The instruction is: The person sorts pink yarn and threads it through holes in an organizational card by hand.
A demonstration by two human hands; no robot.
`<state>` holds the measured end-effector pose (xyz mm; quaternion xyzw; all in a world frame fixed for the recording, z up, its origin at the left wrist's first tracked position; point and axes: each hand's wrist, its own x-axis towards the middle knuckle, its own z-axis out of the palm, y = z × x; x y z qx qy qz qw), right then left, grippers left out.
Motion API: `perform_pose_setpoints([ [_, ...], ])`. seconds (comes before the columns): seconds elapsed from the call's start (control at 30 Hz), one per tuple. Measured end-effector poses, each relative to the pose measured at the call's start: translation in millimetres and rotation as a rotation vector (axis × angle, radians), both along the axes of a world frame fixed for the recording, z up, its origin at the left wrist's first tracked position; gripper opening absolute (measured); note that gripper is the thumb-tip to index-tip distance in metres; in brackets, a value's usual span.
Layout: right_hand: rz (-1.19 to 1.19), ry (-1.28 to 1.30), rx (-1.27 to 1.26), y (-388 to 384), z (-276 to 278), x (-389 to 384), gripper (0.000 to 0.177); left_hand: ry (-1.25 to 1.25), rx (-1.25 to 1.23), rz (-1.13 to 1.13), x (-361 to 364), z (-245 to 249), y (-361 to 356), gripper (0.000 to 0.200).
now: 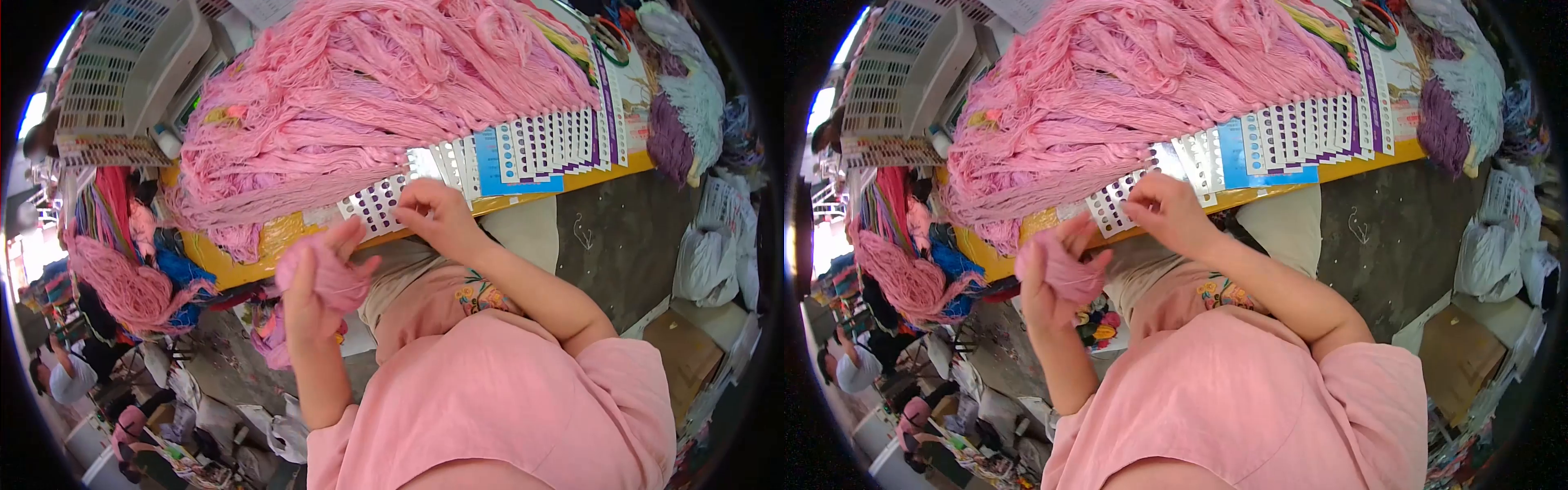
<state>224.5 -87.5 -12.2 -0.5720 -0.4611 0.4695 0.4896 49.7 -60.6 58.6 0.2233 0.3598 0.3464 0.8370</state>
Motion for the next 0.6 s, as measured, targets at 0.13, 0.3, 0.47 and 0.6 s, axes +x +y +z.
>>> perform_pose_setpoints([
  [0.13,0.188,0.677,-0.223,-12,46,-17,0.007,-0.011,0.071,-0.081,20,-7,-10,0.053],
  [0.3,0.225,0.74,-0.28,-10,50,-6,0.009,-0.153,0.009,-0.047,19,4,-15,0.056],
  [0.47,0.209,0.593,-0.355,-10,62,-15,0.008,-0.128,0.025,-0.061,19,-9,-21,0.054],
  [0.6,0.227,0.565,-0.355,-13,58,-9,0.007,-0.156,0.01,-0.024,22,-4,-19,0.053],
])
